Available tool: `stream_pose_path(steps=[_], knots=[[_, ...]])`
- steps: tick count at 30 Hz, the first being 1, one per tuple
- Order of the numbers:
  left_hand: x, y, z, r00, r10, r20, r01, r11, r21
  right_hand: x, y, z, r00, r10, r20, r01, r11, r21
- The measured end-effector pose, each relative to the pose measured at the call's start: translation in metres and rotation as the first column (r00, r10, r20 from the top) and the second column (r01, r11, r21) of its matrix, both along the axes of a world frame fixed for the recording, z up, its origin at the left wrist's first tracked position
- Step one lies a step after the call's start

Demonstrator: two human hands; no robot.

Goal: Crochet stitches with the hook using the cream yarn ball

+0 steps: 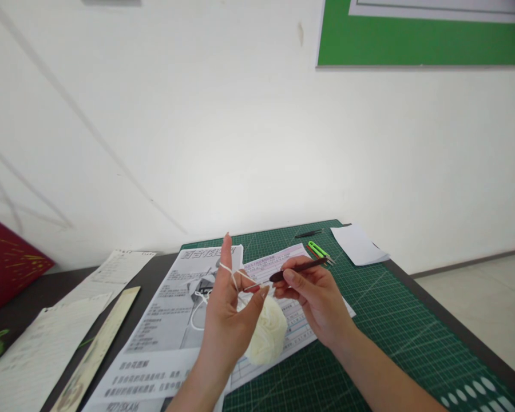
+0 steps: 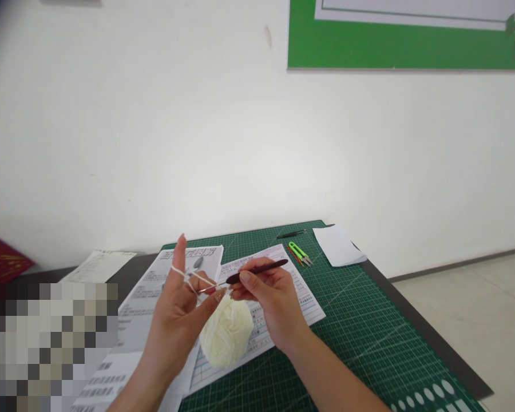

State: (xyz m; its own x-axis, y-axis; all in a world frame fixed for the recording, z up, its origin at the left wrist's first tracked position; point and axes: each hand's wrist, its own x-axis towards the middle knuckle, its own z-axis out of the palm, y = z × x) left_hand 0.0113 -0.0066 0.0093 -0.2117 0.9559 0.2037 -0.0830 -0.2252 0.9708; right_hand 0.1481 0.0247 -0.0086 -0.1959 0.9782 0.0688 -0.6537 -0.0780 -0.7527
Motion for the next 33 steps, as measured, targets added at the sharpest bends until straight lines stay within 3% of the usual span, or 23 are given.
stream_pose_path(steps=[4,6,8,9,11,12,13,14,15,16,18,19,21,23,26,33], knots=[[0.004,0.000,0.003,0.997,0.076,0.009,-0.075,0.996,-0.057,-0.001,-0.001,-0.001,0.987,-0.121,0.102,0.108,0.986,0.129],[0.007,-0.001,0.006,0.992,0.083,0.094,-0.073,0.992,-0.100,-0.002,-0.005,-0.003,0.942,-0.276,0.191,0.213,0.931,0.296],[0.009,-0.001,0.007,0.972,0.059,0.229,-0.028,0.991,-0.134,-0.001,-0.011,-0.006,0.833,-0.487,0.263,0.278,0.779,0.562],[0.009,-0.001,0.008,0.952,0.036,0.304,0.009,0.989,-0.145,0.001,-0.013,-0.008,0.768,-0.582,0.267,0.238,0.647,0.724],[0.008,0.000,0.008,0.899,-0.015,0.437,0.093,0.983,-0.157,0.005,-0.017,-0.013,0.679,-0.688,0.257,0.038,0.383,0.923],[0.006,0.000,0.008,0.872,-0.043,0.487,0.140,0.976,-0.165,0.007,-0.018,-0.014,0.665,-0.706,0.245,-0.042,0.292,0.956],[0.005,0.000,0.009,0.850,-0.072,0.522,0.187,0.967,-0.171,0.008,-0.018,-0.015,0.663,-0.713,0.228,-0.080,0.235,0.969],[0.003,0.000,0.010,0.835,-0.099,0.541,0.226,0.959,-0.172,0.009,-0.017,-0.015,0.681,-0.697,0.223,-0.080,0.232,0.969],[0.001,0.000,0.011,0.831,-0.120,0.543,0.250,0.953,-0.173,0.008,-0.015,-0.014,0.712,-0.667,0.220,-0.036,0.279,0.960],[0.000,0.000,0.013,0.839,-0.131,0.528,0.256,0.951,-0.172,0.007,-0.013,-0.013,0.751,-0.616,0.236,0.032,0.391,0.920],[0.000,-0.002,0.017,0.874,-0.130,0.468,0.229,0.960,-0.161,0.001,-0.009,-0.010,0.850,-0.489,0.193,0.237,0.684,0.690],[0.000,-0.003,0.019,0.891,-0.123,0.436,0.208,0.966,-0.152,-0.002,-0.007,-0.009,0.913,-0.376,0.156,0.244,0.812,0.530],[0.001,-0.005,0.023,0.912,-0.113,0.395,0.181,0.974,-0.138,-0.007,-0.004,-0.008,0.989,-0.147,0.035,0.133,0.958,0.256],[0.003,-0.008,0.025,0.922,-0.112,0.371,0.169,0.978,-0.125,-0.009,-0.002,-0.007,0.998,0.005,-0.066,0.001,0.996,0.091],[0.004,-0.011,0.025,0.946,-0.099,0.309,0.148,0.979,-0.141,-0.008,-0.002,-0.007,0.987,0.093,-0.130,-0.094,0.996,0.002],[0.005,-0.015,0.025,0.968,-0.106,0.227,0.150,0.971,-0.185,-0.001,-0.003,0.000,0.990,0.057,-0.132,-0.054,0.998,0.025]])
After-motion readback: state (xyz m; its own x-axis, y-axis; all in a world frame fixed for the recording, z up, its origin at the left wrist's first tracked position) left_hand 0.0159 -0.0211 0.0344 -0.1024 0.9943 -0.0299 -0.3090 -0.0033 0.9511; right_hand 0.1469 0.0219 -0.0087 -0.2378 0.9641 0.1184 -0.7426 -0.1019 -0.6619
